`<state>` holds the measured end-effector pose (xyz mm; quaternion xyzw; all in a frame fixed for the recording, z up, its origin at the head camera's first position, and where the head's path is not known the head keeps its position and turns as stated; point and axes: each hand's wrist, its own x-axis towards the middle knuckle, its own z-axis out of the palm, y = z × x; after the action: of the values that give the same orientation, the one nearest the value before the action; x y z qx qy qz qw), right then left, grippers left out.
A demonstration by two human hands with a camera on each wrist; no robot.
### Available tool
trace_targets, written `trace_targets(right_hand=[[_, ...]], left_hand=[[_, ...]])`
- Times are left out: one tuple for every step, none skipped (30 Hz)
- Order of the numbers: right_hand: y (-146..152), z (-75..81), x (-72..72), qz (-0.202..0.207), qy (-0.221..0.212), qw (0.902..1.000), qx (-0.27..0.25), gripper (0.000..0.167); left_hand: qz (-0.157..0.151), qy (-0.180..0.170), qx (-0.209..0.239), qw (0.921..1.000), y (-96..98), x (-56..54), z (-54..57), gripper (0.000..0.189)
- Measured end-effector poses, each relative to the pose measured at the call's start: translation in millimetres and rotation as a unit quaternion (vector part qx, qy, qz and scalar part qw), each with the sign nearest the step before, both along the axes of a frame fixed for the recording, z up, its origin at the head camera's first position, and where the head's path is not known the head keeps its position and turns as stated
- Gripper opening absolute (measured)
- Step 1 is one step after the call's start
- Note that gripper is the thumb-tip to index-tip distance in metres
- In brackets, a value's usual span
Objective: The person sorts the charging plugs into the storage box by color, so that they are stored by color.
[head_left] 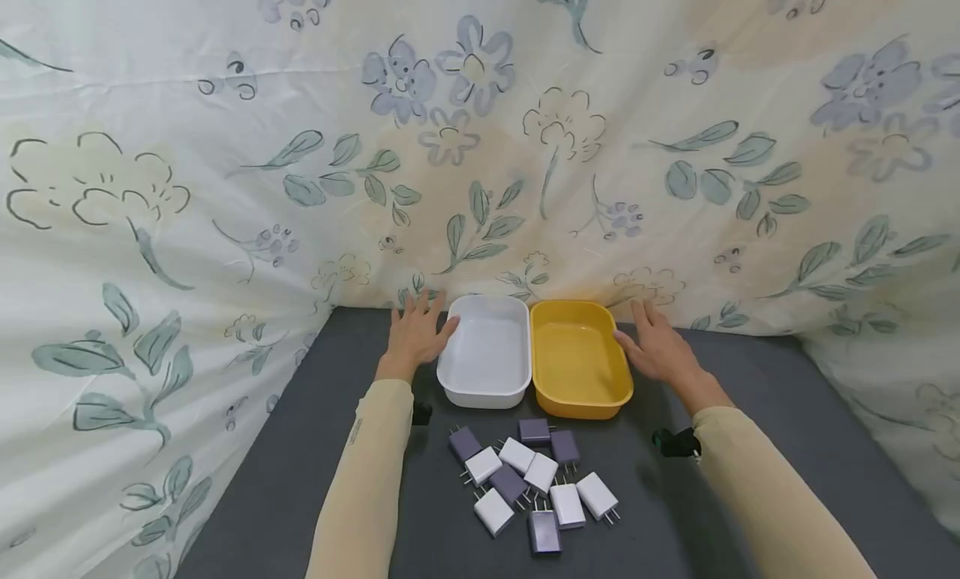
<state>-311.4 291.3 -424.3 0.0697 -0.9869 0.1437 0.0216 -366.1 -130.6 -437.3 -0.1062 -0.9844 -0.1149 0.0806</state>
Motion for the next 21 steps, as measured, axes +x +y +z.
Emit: trace_targets(right_hand=[[-1,-1.6,0.2,0.0,-0.003,1.0,-0.001,0.088],[-3,-2.8,0.4,0.001,-0.007,1.0,-0.004,0.088],[-3,-3.9,0.4,0.001,-0.009,0.9999,-0.009,0.089],[-4,-4.4,1.0,0.002,-0.012,0.9998,-0.014,0.088],[-5,-5.1,1.2,0.004,-0.014,0.9997,-0.017,0.088],[-5,-5.8,1.6,0.005,-0.016,0.9996,-0.021,0.087],[-5,-6.4,2.2,0.005,-0.017,0.9995,-0.025,0.086],[-5,-7.2,2.9,0.006,-0.018,0.9994,-0.028,0.085],[-5,-8.2,4.0,0.006,-0.019,0.9993,-0.032,0.085],[-4,-9.5,5.2,0.005,-0.019,0.9992,-0.035,0.084],[-4,-11.2,6.3,0.004,-0.018,0.9991,-0.038,0.084],[-4,-13.1,7.4,0.004,-0.015,0.999,-0.042,0.084],[-4,-15.0,8.7,0.006,-0.012,0.9988,-0.047,0.083],[-5,-17.3,9.5,0.008,-0.009,0.9985,-0.054,0.082],[-5,-19.4,10.4,0.009,-0.004,0.9981,-0.061,0.082],[-6,-21.7,11.0,0.012,0.003,0.9977,-0.066,0.081],[-6,-23.9,11.6,0.013,0.008,0.9973,-0.072,0.081],[-7,-25.8,12.6,0.016,0.014,0.9967,-0.079,0.08],[-7,-27.7,13.6,0.018,0.019,0.996,-0.086,0.08],[-8,-29.6,14.9,0.018,0.023,0.9954,-0.091,0.08],[-8,-31.2,16.8,0.02,0.028,0.9948,-0.096,0.08]], left_hand=[[-0.001,0.001,0.003,1.0,-0.8,1.5,-1.9,0.075],[-0.003,0.001,0.007,1.0,-1.4,2.8,-3.9,0.074],[-0.005,0.001,0.011,0.9999,-1.9,4.0,-5.8,0.074],[-0.006,0.001,0.014,0.9999,-2.3,5.5,-7.3,0.074],[-0.007,0.003,0.019,0.9998,-2.5,6.7,-9.1,0.073],[-0.007,0.004,0.023,0.9997,-2.5,8.0,-10.7,0.073],[-0.006,0.002,0.028,0.9996,-2.2,9.2,-12.0,0.073],[-0.007,-0.001,0.036,0.9993,-1.7,10.4,-13.2,0.072],[-0.007,-0.003,0.043,0.9991,-1.0,11.6,-14.3,0.072],[-0.007,-0.007,0.051,0.9986,-0.1,12.8,-15.3,0.071],[-0.008,-0.009,0.06,0.9981,0.9,14.1,-16.1,0.071],[-0.01,-0.01,0.068,0.9976,2.0,15.2,-17.0,0.071],[-0.011,-0.011,0.076,0.997,2.9,16.4,-17.8,0.071],[-0.014,-0.009,0.082,0.9965,3.5,17.4,-18.7,0.071],[-0.015,-0.005,0.087,0.9961,3.9,18.3,-19.7,0.071],[-0.016,-0.002,0.092,0.9956,4.2,19.2,-20.5,0.071],[-0.02,0.004,0.096,0.9952,4.2,20.2,-21.5,0.071],[-0.023,0.01,0.099,0.9948,3.9,21.1,-22.5,0.07],[-0.027,0.016,0.102,0.9943,3.5,22.2,-23.5,0.071],[-0.031,0.022,0.106,0.9936,3.1,23.5,-24.3,0.07],[-0.034,0.027,0.114,0.9926,2.9,24.8,-25.2,0.07]])
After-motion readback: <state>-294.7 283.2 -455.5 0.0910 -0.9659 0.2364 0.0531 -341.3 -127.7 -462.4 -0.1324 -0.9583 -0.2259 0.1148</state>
